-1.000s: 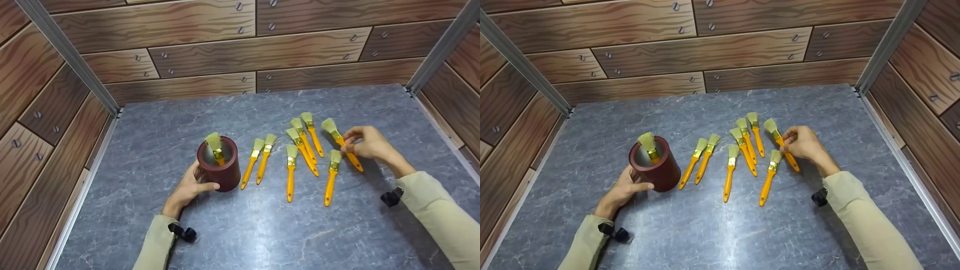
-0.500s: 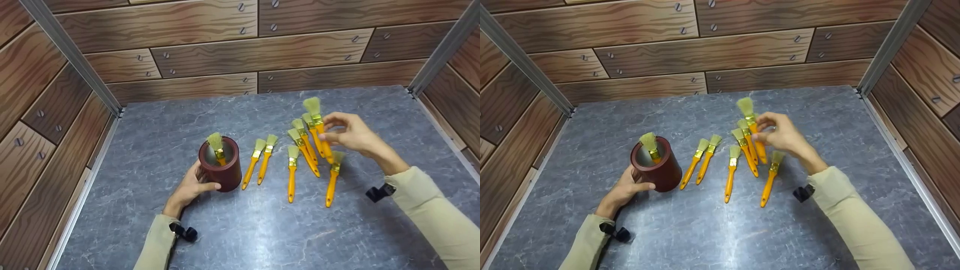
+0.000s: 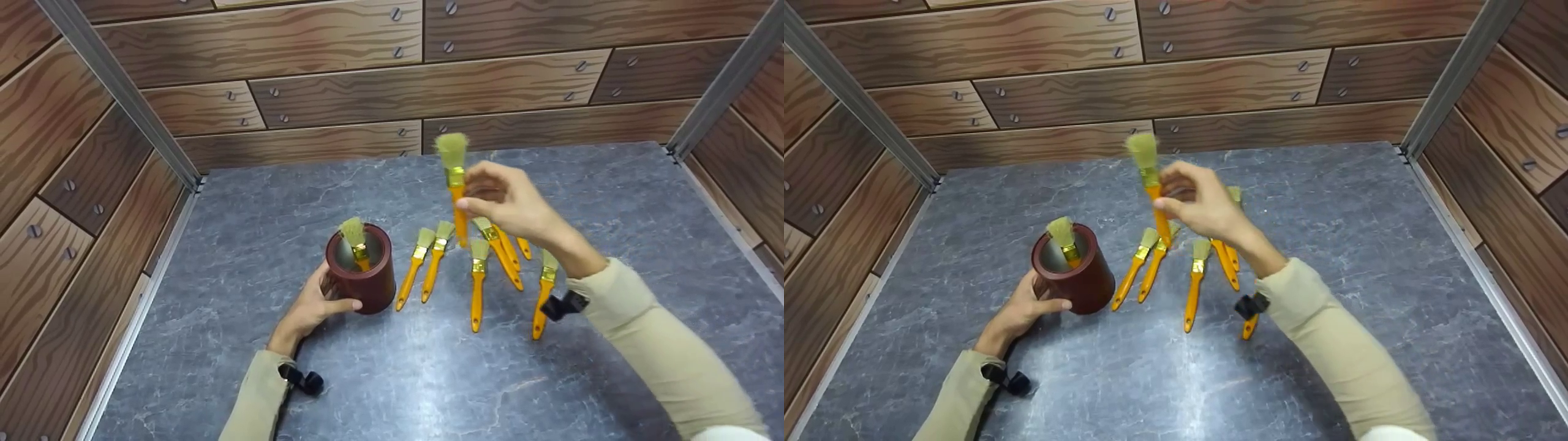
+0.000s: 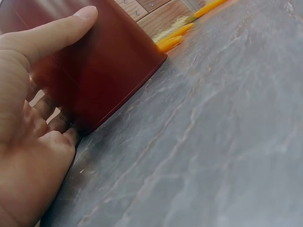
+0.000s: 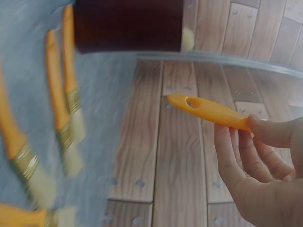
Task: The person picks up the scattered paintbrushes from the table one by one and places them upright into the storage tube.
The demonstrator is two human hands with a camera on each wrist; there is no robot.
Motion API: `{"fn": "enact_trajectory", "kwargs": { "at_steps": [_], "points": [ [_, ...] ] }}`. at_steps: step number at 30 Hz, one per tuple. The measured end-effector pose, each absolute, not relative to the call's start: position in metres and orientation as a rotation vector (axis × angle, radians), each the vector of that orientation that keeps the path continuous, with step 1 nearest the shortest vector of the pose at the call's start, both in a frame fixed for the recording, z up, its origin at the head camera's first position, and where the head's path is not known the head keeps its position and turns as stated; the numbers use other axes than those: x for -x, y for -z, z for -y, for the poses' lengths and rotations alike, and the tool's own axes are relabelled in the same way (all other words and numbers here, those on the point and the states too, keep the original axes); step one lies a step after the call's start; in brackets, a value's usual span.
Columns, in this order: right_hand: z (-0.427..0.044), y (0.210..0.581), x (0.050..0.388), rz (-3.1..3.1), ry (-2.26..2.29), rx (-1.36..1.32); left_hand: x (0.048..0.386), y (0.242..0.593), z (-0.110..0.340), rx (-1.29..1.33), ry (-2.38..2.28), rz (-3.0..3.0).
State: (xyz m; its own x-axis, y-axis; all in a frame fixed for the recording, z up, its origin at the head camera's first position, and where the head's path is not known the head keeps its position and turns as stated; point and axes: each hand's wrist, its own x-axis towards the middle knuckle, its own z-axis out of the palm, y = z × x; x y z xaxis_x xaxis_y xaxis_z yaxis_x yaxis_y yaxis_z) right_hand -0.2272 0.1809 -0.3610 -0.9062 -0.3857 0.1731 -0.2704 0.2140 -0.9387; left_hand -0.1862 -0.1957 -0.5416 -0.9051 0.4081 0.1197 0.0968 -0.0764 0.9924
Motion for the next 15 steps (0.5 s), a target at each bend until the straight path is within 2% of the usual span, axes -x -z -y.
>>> {"fn": "enact_trajectory", "kwargs": {
  "at_steps": [15],
  "points": [
    [-0.106,0.347,0.227,-2.239,1.880,0.865,0.188,0.542,0.194,-0.544,-2.121,-1.960]
  ]
}}
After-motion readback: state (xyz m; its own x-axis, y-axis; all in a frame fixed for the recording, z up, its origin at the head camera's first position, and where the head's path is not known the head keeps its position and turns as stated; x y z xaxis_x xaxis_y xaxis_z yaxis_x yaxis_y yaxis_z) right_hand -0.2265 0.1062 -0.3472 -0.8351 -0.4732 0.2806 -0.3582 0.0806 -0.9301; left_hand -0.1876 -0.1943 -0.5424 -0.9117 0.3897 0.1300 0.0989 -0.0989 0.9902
